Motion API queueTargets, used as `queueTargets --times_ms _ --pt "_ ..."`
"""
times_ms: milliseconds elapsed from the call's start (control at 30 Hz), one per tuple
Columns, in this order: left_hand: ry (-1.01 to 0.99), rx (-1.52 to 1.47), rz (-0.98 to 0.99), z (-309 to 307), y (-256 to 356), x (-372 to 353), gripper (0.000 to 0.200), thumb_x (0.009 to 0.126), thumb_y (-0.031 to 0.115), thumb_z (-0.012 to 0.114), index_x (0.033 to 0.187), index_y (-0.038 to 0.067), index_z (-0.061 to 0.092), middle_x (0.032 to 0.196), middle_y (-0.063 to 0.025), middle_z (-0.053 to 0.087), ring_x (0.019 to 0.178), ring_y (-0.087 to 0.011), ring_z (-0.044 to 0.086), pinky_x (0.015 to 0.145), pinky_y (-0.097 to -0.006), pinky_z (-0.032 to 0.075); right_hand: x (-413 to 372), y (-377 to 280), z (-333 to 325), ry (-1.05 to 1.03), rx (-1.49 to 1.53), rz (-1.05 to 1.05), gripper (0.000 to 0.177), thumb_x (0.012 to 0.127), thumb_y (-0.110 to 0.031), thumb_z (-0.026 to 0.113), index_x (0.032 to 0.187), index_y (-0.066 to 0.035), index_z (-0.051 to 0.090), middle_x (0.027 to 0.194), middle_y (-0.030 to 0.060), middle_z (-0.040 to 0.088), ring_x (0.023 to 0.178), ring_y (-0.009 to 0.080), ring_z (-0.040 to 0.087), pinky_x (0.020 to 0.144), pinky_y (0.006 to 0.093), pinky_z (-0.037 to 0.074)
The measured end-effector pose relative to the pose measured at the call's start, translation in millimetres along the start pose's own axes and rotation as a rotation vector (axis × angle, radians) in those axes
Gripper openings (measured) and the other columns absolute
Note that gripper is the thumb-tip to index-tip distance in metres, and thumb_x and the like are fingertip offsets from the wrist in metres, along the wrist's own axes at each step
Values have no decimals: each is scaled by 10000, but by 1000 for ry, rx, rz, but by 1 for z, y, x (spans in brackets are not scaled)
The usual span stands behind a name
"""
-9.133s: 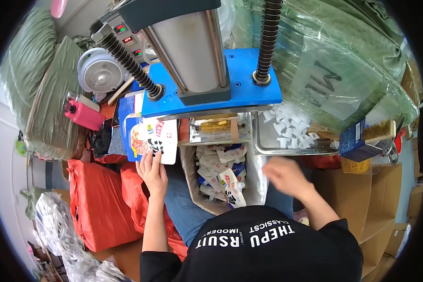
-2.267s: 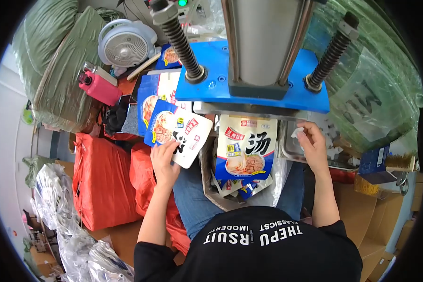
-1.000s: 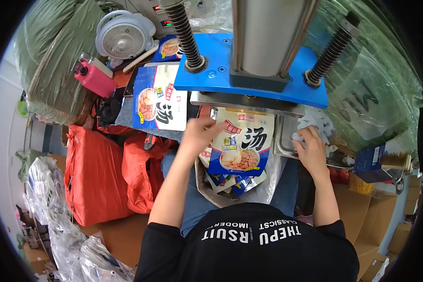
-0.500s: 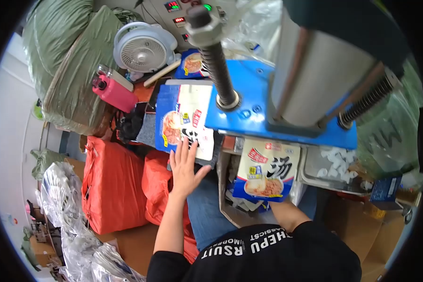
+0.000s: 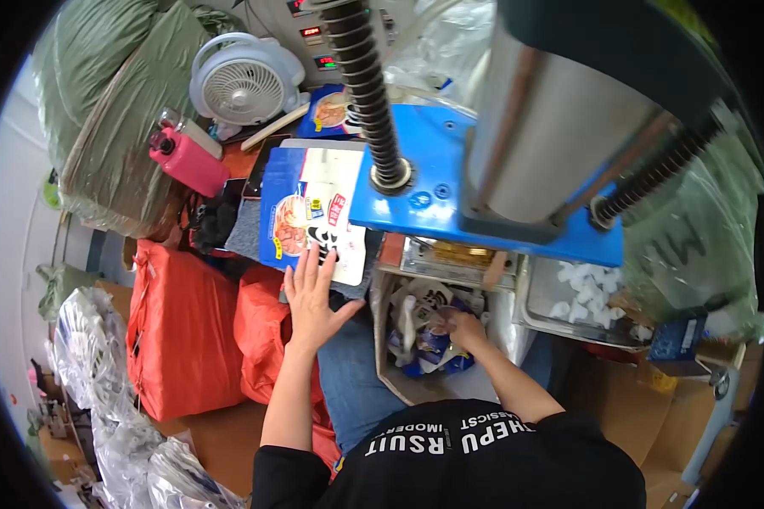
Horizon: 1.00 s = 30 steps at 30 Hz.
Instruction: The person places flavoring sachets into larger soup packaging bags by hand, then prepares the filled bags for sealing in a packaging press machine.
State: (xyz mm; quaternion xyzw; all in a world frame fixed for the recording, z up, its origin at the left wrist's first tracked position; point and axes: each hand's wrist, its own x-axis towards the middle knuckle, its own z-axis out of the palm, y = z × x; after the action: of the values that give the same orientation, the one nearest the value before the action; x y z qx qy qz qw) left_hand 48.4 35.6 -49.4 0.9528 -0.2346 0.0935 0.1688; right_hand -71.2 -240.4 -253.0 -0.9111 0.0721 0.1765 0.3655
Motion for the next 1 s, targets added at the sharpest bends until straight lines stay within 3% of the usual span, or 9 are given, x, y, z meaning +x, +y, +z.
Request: queueTargets --times_ms 133,233,400,600,733,800,867,967,1000 --pt "253 -52 116 12 -8 -16 477 700 52 640 1170 130 643 1282 -105 562 1208 -289 504 1054 -479 307 -69 -39 -60 103 223 27 297 875 -246 629 1151 -136 617 935 161 679 853 323 659 736 418 514" --pt "231 -110 149 6 -16 -23 403 710 12 626 1096 116 677 1169 -77 627 1137 -263 550 1025 -463 332 -115 -66 -96 5 339 -48 221 921 -174 583 1126 -101 621 931 112 682 811 227 661 717 344 519" --pt "271 -201 68 -10 -2 6 82 746 55 671 822 48 640 791 -115 612 798 -320 579 712 -407 425 -146 -91 -129 -126 790 -18 212 953 -164 557 1142 -75 588 931 117 682 796 161 666 653 280 510" --pt "325 -393 135 -28 74 -26 108 697 2 709 783 26 648 781 -112 626 808 -313 579 723 -393 447 -154 -114 -184 -31 996 -186 195 906 -50 597 1097 -12 598 900 85 668 812 132 642 708 269 522" --pt "155 -582 130 -38 116 -46 163 671 -17 704 825 37 689 781 -95 646 748 -264 551 678 -341 433 -159 -157 -239 237 349 -476 158 804 -34 666 957 -17 630 914 94 662 848 210 637 740 309 497" --pt "-157 -697 34 -48 128 -46 218 663 22 736 879 46 722 771 -121 651 809 -276 582 744 -345 469 -152 -161 -238 209 300 -513 171 800 -39 673 966 -23 633 913 99 659 837 218 632 741 304 494" --pt "-174 -785 63 -38 128 -49 143 759 81 745 887 20 728 732 -70 676 756 -172 587 695 -290 465 -145 -164 -235 133 202 -601 198 791 -47 687 983 -35 639 910 109 654 817 235 621 743 294 486" --pt "-437 -1335 -388 -23 126 -62 102 820 87 724 864 -5 736 789 -29 706 745 -91 604 677 -258 479 -151 -158 -209 119 446 -430 233 784 -26 692 1010 -5 639 955 59 666 898 195 630 812 298 480" --pt "-502 -1274 -383 -27 125 -61 179 853 128 718 888 -48 718 871 -64 712 748 -78 622 677 -244 506 -148 -151 -200 127 591 -363 270 783 -23 692 1045 -9 631 974 50 666 904 195 631 815 295 481"
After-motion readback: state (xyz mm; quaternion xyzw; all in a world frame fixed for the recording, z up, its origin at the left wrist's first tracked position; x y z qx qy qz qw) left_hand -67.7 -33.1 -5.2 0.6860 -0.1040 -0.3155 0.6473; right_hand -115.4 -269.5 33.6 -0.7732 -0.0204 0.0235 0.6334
